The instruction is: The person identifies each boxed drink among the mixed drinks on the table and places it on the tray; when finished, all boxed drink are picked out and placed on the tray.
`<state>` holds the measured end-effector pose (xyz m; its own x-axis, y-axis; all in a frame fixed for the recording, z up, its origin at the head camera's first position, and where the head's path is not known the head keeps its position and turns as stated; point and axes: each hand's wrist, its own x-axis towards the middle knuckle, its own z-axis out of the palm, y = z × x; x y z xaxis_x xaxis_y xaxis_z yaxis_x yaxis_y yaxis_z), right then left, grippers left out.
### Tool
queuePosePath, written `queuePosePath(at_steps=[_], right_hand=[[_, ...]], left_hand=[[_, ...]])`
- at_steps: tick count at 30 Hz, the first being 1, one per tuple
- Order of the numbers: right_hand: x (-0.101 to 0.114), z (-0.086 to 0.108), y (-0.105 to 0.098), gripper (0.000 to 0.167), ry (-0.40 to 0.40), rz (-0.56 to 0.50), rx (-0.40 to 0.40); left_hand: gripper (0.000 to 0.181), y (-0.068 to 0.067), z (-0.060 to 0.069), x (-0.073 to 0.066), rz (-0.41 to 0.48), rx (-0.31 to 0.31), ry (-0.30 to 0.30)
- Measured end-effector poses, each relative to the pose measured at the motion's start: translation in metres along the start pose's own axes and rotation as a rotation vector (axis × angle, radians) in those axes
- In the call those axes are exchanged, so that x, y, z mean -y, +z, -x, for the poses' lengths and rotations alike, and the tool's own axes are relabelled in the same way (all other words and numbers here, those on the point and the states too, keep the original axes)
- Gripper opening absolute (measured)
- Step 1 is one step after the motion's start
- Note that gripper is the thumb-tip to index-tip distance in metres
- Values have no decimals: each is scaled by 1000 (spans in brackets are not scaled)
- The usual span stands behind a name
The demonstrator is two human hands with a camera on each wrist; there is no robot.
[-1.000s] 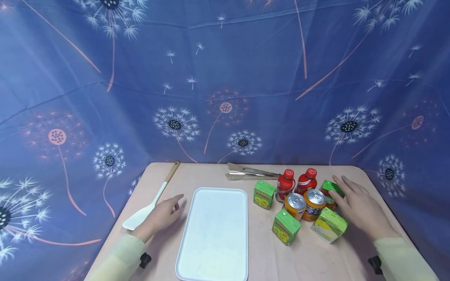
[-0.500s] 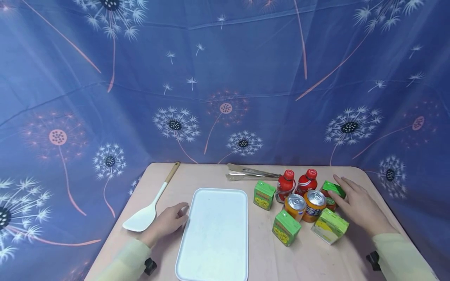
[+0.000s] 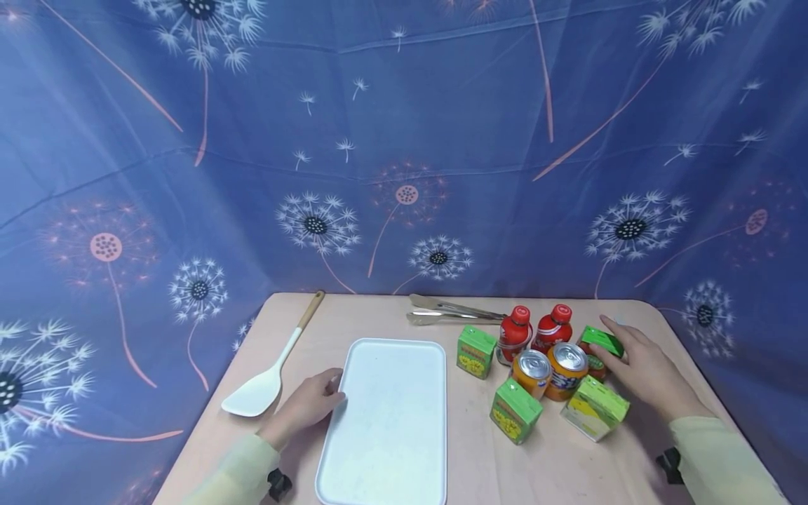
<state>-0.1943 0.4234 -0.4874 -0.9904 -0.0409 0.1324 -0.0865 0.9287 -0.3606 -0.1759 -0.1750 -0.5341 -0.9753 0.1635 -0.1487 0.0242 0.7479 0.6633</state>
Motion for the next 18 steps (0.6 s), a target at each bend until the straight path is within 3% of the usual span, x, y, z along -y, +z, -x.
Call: queuePosePath(at_steps=[6, 18], right_hand=[[-2, -3, 1, 86, 24, -33, 24], [-5, -5, 7, 76, 18, -86, -4]], left_hand=[[58, 4, 1, 3, 72, 10, -16], [53, 7, -1, 12, 16, -28, 24]])
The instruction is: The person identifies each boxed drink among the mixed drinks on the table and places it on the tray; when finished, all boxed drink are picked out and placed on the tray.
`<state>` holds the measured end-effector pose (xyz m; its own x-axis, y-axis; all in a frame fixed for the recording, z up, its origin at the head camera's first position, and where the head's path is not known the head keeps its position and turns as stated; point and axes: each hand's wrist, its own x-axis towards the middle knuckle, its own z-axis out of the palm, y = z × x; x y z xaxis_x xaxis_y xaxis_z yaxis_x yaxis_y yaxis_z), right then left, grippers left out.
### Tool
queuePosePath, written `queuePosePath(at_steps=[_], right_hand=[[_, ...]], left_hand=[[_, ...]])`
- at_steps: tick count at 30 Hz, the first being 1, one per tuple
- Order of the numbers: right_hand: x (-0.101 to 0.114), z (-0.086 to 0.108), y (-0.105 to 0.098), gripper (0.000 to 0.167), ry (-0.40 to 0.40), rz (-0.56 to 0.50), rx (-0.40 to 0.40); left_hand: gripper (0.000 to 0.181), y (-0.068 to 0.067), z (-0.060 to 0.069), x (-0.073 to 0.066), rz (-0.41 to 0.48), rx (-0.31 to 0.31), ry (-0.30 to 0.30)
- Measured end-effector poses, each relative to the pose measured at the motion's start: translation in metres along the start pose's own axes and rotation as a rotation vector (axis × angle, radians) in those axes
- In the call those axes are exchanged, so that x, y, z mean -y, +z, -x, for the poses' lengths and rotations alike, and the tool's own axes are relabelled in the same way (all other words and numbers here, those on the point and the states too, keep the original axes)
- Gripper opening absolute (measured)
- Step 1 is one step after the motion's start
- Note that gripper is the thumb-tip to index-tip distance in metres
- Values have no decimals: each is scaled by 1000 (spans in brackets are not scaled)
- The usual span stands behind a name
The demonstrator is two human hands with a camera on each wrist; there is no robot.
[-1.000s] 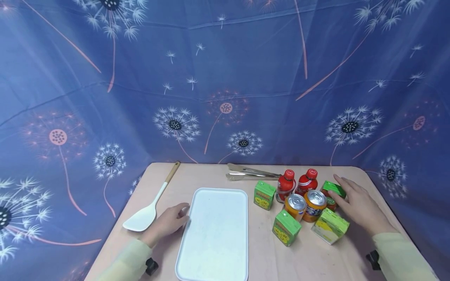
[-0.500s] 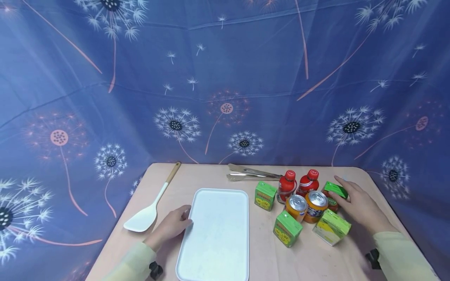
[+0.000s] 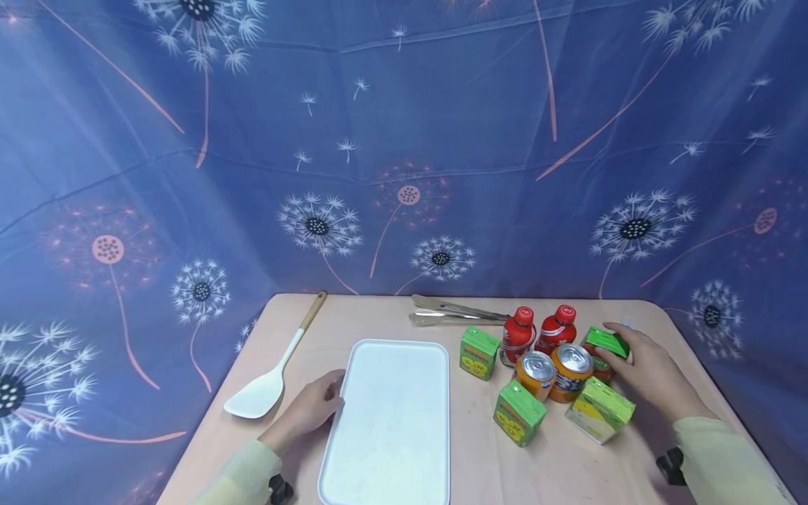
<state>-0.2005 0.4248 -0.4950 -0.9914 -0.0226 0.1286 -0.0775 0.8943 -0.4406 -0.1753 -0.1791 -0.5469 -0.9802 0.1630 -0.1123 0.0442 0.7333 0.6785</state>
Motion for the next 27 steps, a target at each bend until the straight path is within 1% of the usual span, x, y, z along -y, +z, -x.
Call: queuePosePath(at_steps=[2, 6, 11, 19, 24, 27], right_hand=[[-1, 0, 0, 76, 5, -25, 5], [-4, -1, 0, 76, 12, -84, 14], [-9, 1, 1, 70, 23, -152, 13], [-18, 4, 2, 67, 53, -246, 16], [-24, 6, 3, 65, 51, -277, 10], [-26, 8, 5, 66, 66, -343, 12]], left_hand=[[52, 1, 0, 2, 12, -1, 5], [52, 2, 0, 7, 68, 18, 6], [55, 3, 0, 11, 113, 45, -2], [57, 4, 0, 17, 205, 67, 24], [57, 4, -1, 20, 212, 72, 31], [57, 3, -2, 22, 215, 73, 29]])
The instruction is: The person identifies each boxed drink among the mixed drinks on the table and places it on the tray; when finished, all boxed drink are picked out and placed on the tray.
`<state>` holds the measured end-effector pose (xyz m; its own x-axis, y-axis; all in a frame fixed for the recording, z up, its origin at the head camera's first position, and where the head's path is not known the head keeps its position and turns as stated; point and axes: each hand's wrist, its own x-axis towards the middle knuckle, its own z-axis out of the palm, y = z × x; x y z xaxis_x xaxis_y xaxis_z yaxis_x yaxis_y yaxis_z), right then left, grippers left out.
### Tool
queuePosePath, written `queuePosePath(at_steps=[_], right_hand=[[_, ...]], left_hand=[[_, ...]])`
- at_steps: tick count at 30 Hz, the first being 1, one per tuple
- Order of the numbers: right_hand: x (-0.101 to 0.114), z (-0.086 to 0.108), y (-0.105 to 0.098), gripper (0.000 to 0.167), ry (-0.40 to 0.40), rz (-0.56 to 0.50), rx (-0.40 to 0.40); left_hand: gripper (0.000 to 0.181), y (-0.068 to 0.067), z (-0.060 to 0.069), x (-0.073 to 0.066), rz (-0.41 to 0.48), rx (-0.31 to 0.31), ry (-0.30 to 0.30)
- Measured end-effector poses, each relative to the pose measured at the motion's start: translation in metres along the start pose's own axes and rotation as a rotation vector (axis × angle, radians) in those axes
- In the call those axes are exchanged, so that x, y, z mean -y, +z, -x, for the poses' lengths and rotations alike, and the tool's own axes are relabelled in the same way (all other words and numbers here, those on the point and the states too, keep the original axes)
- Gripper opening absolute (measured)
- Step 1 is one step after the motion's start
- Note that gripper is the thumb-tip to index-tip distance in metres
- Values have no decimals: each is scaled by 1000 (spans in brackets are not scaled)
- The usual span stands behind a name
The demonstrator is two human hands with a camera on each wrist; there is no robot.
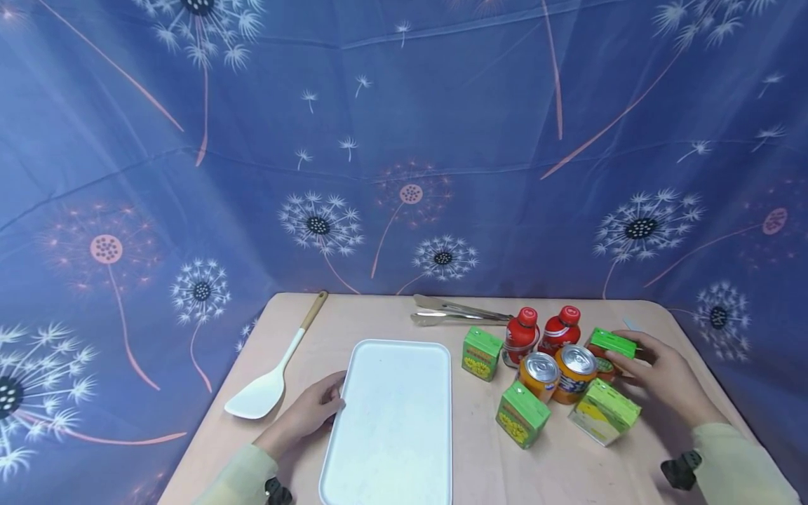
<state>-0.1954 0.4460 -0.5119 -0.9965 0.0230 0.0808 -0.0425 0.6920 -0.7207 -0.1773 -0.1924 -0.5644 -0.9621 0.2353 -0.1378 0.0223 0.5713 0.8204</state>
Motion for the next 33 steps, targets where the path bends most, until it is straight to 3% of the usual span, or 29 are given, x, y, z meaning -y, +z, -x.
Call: queuePosePath(at_steps=[4, 22, 33], right_hand=[[-3, 1, 3, 66, 39, -112, 2], [-6, 1, 7, 71, 117, -209, -21], [-6, 2, 8, 66, 116, -237, -41]], left_hand=[[57, -1, -1, 1, 25, 11, -9], [57, 0, 1, 1, 63, 23, -11], [58, 0, 3, 0, 79, 22, -12]])
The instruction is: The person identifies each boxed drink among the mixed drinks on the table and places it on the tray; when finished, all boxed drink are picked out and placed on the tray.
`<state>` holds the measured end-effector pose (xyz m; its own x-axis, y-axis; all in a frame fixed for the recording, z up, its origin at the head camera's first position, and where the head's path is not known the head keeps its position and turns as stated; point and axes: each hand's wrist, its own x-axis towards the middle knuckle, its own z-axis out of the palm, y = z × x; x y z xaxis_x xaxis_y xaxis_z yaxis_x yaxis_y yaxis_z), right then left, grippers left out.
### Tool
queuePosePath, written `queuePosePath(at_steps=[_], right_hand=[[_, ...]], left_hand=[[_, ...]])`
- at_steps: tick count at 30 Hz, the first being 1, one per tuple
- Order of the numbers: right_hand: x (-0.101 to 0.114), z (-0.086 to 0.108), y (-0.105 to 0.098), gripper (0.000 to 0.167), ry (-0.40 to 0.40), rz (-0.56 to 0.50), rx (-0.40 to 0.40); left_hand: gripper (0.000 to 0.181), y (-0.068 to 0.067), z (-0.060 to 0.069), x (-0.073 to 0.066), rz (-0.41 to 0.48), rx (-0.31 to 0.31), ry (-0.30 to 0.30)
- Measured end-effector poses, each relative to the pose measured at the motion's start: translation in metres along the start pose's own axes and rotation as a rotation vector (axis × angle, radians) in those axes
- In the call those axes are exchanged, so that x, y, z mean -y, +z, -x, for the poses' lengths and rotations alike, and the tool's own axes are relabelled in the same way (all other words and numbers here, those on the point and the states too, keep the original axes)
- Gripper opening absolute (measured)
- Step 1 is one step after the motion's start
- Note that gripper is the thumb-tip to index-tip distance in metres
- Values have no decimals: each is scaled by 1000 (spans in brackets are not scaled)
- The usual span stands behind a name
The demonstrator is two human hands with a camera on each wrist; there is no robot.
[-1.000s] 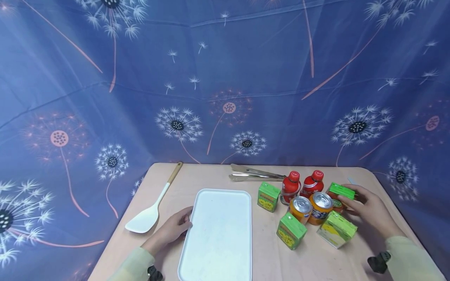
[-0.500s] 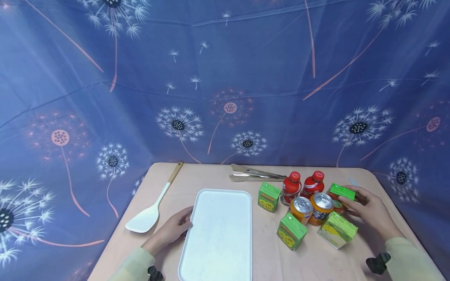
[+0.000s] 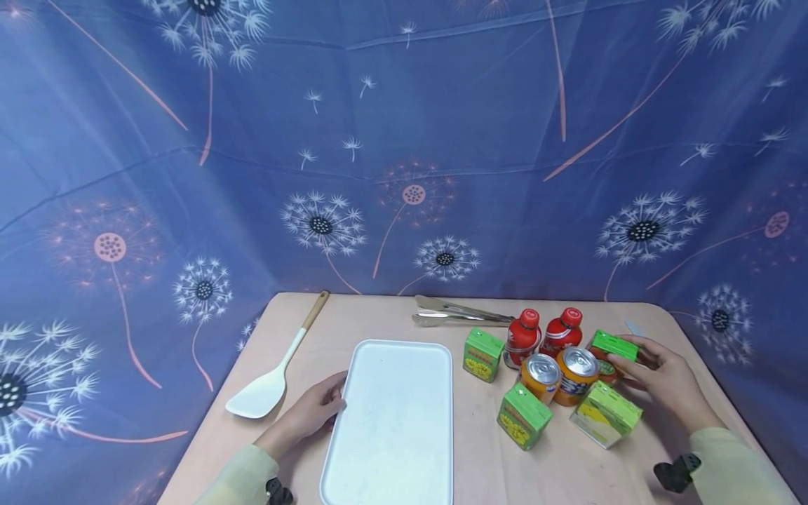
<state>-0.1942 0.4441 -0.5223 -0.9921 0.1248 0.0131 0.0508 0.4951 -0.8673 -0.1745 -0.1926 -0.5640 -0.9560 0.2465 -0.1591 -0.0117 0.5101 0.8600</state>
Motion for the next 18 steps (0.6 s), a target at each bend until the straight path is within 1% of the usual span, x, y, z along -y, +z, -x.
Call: queuePosePath(at_steps=[4, 7, 13, 18], right_hand=[[-1, 1, 0, 71, 20, -17, -5], [-1, 1, 0, 70, 30, -25, -9], [2, 2, 0, 69, 19, -3, -6], [1, 0, 0, 67, 29, -54, -4]], left_hand=[[58, 1, 0, 0, 3, -2, 0], [59, 1, -1, 0, 4, 0, 2], [59, 1, -1, 0, -41, -9, 12], [58, 0, -2, 0, -59, -11, 6]])
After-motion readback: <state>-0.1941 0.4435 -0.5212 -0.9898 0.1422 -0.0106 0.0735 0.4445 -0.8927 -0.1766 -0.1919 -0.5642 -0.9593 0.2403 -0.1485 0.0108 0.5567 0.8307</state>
